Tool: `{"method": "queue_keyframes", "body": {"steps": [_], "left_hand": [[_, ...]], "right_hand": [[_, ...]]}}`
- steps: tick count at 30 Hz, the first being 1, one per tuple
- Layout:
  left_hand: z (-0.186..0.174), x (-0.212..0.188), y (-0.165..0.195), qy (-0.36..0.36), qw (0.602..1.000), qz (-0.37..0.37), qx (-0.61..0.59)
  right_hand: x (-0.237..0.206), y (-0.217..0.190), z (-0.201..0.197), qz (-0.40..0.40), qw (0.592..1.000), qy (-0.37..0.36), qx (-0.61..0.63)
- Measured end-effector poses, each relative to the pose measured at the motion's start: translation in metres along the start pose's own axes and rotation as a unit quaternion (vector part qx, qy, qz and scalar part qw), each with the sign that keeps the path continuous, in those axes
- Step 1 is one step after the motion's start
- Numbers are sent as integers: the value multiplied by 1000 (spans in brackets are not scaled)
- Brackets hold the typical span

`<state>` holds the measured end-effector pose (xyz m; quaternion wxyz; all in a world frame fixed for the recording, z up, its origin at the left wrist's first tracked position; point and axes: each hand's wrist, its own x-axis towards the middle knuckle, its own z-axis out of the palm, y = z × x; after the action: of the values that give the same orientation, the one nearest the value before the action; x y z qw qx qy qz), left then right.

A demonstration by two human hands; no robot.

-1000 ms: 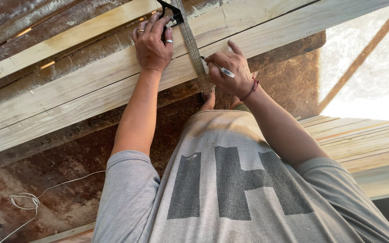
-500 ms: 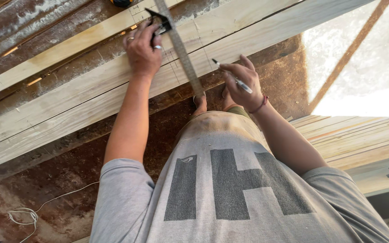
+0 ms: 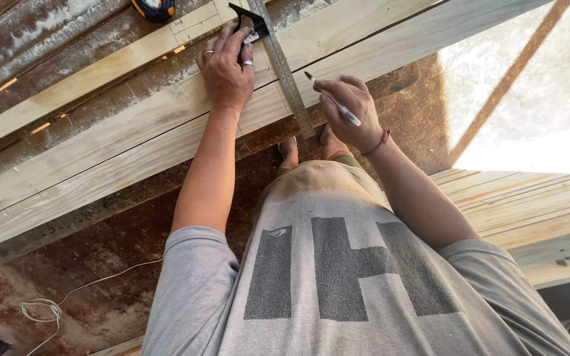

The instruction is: The person measures wooden planks with a tape measure and marks them with a marker, then uses a combination square as a guide to draw straight lines across the boards, working through a stack of planks on the workbench.

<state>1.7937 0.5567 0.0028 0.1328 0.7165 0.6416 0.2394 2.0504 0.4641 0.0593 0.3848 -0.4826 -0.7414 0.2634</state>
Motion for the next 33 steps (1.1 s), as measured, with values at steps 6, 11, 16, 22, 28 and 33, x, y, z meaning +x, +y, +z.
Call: {"method": "queue_keyframes", "body": {"steps": [6, 11, 16, 22, 28, 33], "left_hand": [[-1, -3, -4, 0, 1000, 0, 15], [-3, -5, -2, -6, 1000, -8, 6], [-1, -5, -2, -5, 1000, 4, 22], [1, -5, -2, -8, 999, 8, 39], [2, -5, -1, -7, 999, 14, 44], [3, -6, -2, -3, 999, 17, 44]], "right_hand": [[5, -2, 8, 14, 999, -31, -17], [6, -2, 11, 3, 999, -38, -27], [6, -2, 13, 27, 997, -60, -36], [9, 2, 17, 20, 997, -65, -46], [10, 2, 16, 9, 996, -71, -56], [14, 0, 14, 29, 995, -82, -53]]}}
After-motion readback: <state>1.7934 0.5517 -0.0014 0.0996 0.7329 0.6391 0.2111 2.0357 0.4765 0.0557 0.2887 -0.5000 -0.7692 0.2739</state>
